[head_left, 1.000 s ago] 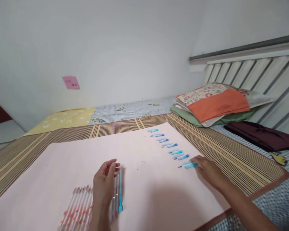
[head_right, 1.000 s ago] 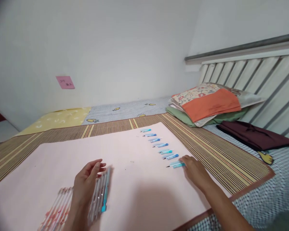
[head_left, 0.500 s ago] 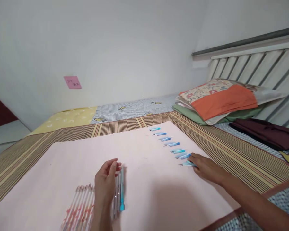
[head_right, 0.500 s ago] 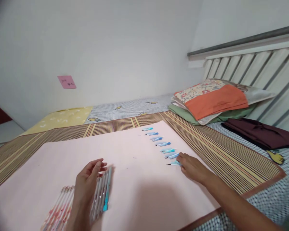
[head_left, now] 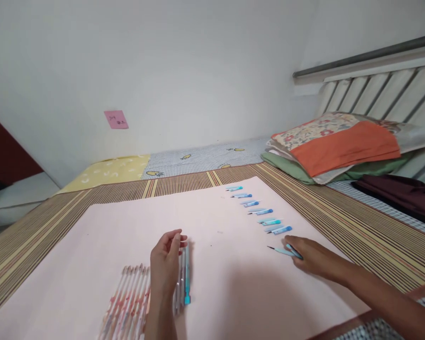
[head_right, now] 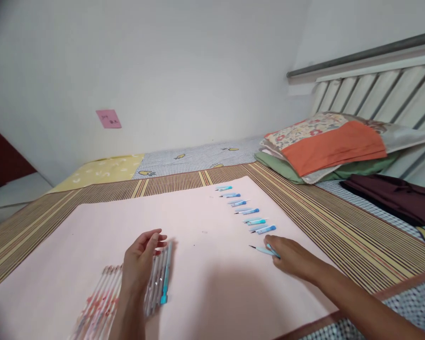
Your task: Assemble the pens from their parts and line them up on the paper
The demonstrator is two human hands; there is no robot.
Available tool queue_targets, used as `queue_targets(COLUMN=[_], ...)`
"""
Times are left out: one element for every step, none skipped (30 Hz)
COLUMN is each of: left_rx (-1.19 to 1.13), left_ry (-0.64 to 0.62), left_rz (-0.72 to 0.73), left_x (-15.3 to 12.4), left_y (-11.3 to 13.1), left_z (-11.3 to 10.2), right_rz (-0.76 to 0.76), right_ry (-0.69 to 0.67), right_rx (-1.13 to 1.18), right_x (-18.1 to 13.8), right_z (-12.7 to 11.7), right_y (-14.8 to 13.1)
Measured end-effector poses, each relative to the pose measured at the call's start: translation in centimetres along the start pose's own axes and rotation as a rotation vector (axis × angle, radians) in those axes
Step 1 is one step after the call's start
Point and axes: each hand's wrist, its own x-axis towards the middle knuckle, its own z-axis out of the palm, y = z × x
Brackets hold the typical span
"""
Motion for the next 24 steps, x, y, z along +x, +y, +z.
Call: queue_targets(left_rx=[-0.003, -0.005, -0.007, -0.011, -0.015, -0.02, -0.025, -0.031, -0.036, -0.038, -0.038, -0.037, -0.034, -0.032, -0.03, -0.03, -0.032, -0.033, -0.034, -0.035, -0.035, -0.037, -0.042, -0.047], left_ry=[0.0, -0.002, 0.001, 0.003, 0.006, 0.008, 0.007, 0.004, 0.001, -0.004, -0.011, -0.018, -0.023, -0.026, -0.028, -0.026, -0.022, -0.021, -0.023, -0.023, -0.024, -0.025, -0.026, -0.026], left_rz=[-0.003, -0.006, -0.01, -0.015, -0.017, -0.018, -0.017, -0.016, -0.016, -0.016, -0.019, -0.021, -0.024, -0.026, -0.028, -0.031, -0.033, -0.037, -0.041, -0.044, -0.047, -0.05, -0.052, -0.055], left_x=[0.0, 0.0, 0.0, 0.0, 0.0, 0.0, 0.0, 0.0, 0.0, -0.1, -0.1, 0.0, 0.0, 0.0, 0.0, 0.0, 0.0, 0.0, -0.1, -0.1, -0.1, -0.2, -0.2, -0.2], left_y=[0.0, 0.0, 0.0, -0.1, -0.1, -0.1, -0.2, -0.2, -0.2, -0.3, -0.3, -0.3, -0.4, -0.4, -0.4, -0.4, -0.4, -0.4, -0.4, -0.3, -0.2, -0.1, 0.0, 0.1], left_z=[0.0, 0.0, 0.0, 0.0, -0.1, -0.1, -0.1, -0.1, 0.0, 0.1, 0.1, 0.2, 0.3, 0.3, 0.3, 0.3, 0.3, 0.2, 0.2, 0.1, 0.1, 0.2, 0.2, 0.3], right_rz=[-0.003, -0.004, -0.001, 0.006, 0.015, 0.016, 0.004, -0.02, -0.07, -0.119, -0.162, -0.203, -0.231, -0.247, -0.258, -0.265, -0.271, -0.277, -0.283, -0.289, -0.294, -0.295, -0.291, -0.282], right_ry=[-0.003, -0.005, -0.008, -0.013, -0.018, -0.025, -0.031, -0.04, -0.049, -0.059, -0.083, -0.117, -0.135, -0.147, -0.162, -0.174, -0.181, -0.183, -0.179, -0.171, -0.161, -0.15, -0.138, -0.123], right_rx=[-0.015, -0.032, -0.047, -0.056, -0.058, -0.052, -0.037, -0.016, 0.005, 0.021, 0.023, 0.016, 0.017, 0.016, 0.013, 0.01, 0.009, 0.009, 0.013, 0.019, 0.029, 0.041, 0.056, 0.071], right_x=[0.0, 0.1, 0.1, 0.2, 0.3, 0.4, 0.6, 0.8, 1.2, 1.7, 2.3, 2.9, 3.7, 4.4, 5.1, 5.8, 6.4, 6.8, 7.1, 7.3, 7.4, 7.3, 7.2, 7.0], right_z=[0.1, 0.1, 0.1, 0.1, 0.0, -0.2, -0.3, -0.4, -0.4, -0.3, -0.1, 0.3, 0.6, 1.1, 1.5, 2.0, 2.4, 2.8, 3.0, 3.2, 3.3, 3.3, 3.2, 3.1], right_y=[0.1, 0.1, 0.1, -0.1, -0.5, -1.2, -2.1, -3.3, -4.7, -6.2, -7.7, -9.2, -10.7, -11.9, -13.0, -13.8, -14.5, -15.0, -15.3, -15.5, -15.6, -15.6, -15.6, -15.4])
